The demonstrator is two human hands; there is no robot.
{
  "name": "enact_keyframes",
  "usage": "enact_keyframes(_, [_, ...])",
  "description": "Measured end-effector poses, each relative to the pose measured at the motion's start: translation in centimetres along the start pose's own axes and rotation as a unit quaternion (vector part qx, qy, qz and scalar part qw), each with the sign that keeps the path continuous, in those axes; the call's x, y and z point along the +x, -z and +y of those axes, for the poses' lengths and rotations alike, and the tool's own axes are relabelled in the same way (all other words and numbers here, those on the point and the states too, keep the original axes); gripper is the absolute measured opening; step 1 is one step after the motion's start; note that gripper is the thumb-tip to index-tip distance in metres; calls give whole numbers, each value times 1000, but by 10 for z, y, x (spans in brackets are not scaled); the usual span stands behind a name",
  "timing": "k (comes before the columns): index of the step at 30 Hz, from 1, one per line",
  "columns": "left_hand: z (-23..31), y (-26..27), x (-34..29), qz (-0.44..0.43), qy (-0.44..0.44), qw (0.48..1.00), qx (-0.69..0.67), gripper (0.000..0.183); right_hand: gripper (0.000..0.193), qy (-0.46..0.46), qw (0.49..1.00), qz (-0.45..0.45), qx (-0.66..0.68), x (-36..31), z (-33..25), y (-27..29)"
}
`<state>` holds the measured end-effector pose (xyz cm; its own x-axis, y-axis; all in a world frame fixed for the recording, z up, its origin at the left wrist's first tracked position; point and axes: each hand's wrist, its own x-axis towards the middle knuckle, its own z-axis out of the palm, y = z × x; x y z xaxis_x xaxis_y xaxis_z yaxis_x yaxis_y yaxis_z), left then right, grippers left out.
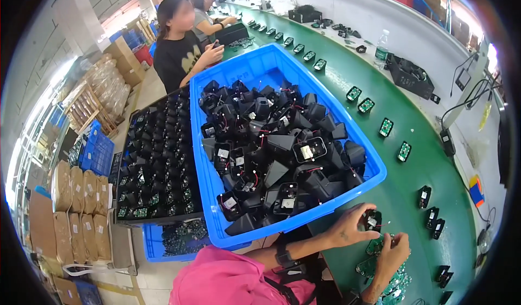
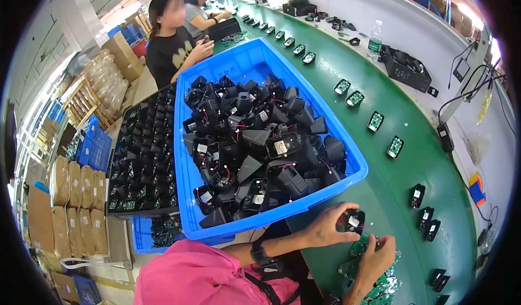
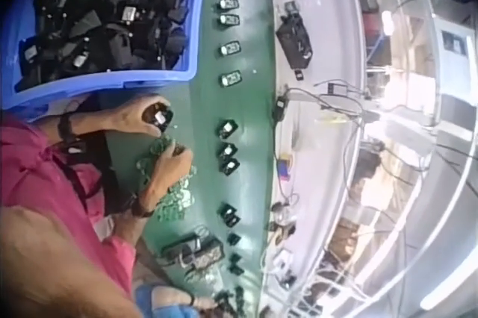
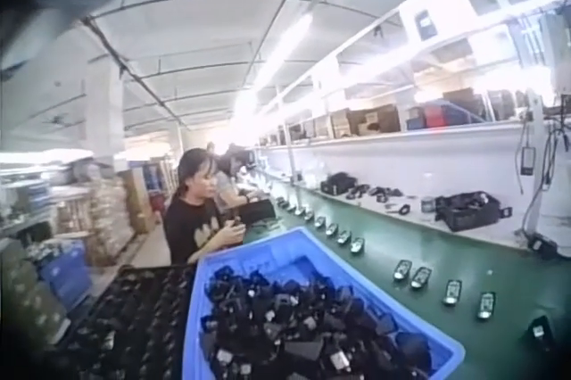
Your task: The person picks up a black plastic housing and a green circuit board by hand, fits the board into the housing, and presses them together. They then place the assembled unit onto the green conveyor belt and repeat the process with another housing and circuit board.
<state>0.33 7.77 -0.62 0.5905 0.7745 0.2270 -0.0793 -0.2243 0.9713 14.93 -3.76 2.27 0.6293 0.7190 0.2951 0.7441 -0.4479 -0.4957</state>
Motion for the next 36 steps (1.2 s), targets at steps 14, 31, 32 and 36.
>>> enact_keyframes(14, [27,4,-28,-133,-53,990,18,83,31,-107,946,39,305,-89,18,29])
enact_keyframes(31, [16,-9,-45,-214,-100,966,106,74,23,-330,719,79,607,-88,-29,36])
enact_keyframes(32, [20,-5,-42,-186,-130,970,91,74,24,-324,658,43,678,-87,-15,37])
enact_keyframes(36, [53,27,-36,-150,-93,971,158,77,22,-300,372,-20,878,-76,-24,34])
